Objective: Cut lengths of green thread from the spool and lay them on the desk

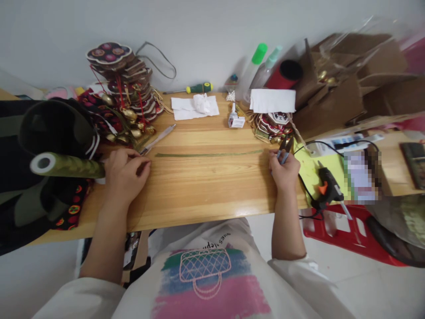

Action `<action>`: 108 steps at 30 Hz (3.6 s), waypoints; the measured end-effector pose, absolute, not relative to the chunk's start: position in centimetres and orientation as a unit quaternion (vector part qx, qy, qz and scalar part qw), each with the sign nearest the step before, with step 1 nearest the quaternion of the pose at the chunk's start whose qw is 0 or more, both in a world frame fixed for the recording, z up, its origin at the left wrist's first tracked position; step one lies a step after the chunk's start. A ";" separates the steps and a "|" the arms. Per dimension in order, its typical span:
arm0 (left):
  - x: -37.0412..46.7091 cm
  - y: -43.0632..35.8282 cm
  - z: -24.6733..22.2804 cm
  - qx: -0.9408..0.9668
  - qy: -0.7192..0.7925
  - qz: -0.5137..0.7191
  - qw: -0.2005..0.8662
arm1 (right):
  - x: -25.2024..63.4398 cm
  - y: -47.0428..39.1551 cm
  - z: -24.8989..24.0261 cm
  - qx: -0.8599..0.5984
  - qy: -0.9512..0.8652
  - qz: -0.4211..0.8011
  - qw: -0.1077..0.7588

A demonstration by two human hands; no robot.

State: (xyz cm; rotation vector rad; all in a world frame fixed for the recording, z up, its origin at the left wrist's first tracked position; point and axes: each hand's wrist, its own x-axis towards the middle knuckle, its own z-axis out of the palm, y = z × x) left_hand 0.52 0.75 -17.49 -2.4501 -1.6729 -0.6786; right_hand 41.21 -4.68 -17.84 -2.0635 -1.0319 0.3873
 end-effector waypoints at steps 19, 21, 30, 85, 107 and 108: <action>0.7 0.8 -17.4 -0.797 -0.554 -0.238 0.036 | 40.7 -5.0 -16.7 -0.830 -0.459 0.149 0.279; 0.7 0.8 -17.4 -0.799 -0.550 -0.241 0.038 | 40.6 -4.9 -16.7 -0.841 -0.448 0.139 0.268; 0.5 0.9 -17.8 -0.804 -0.542 -0.239 0.058 | 40.3 -4.6 -17.3 -0.843 -0.442 0.099 0.291; 0.1 0.9 -17.9 -0.813 -0.523 -0.252 0.040 | 39.7 -5.0 -16.0 -0.703 -0.186 0.247 0.641; 0.3 0.7 -18.0 -0.807 -0.531 -0.252 -0.055 | 17.2 -3.0 -14.6 -0.536 -0.293 0.739 0.286; 0.4 0.7 -18.0 -0.807 -0.531 -0.252 -0.057 | 16.9 -2.7 -14.6 -0.542 -0.288 0.736 0.287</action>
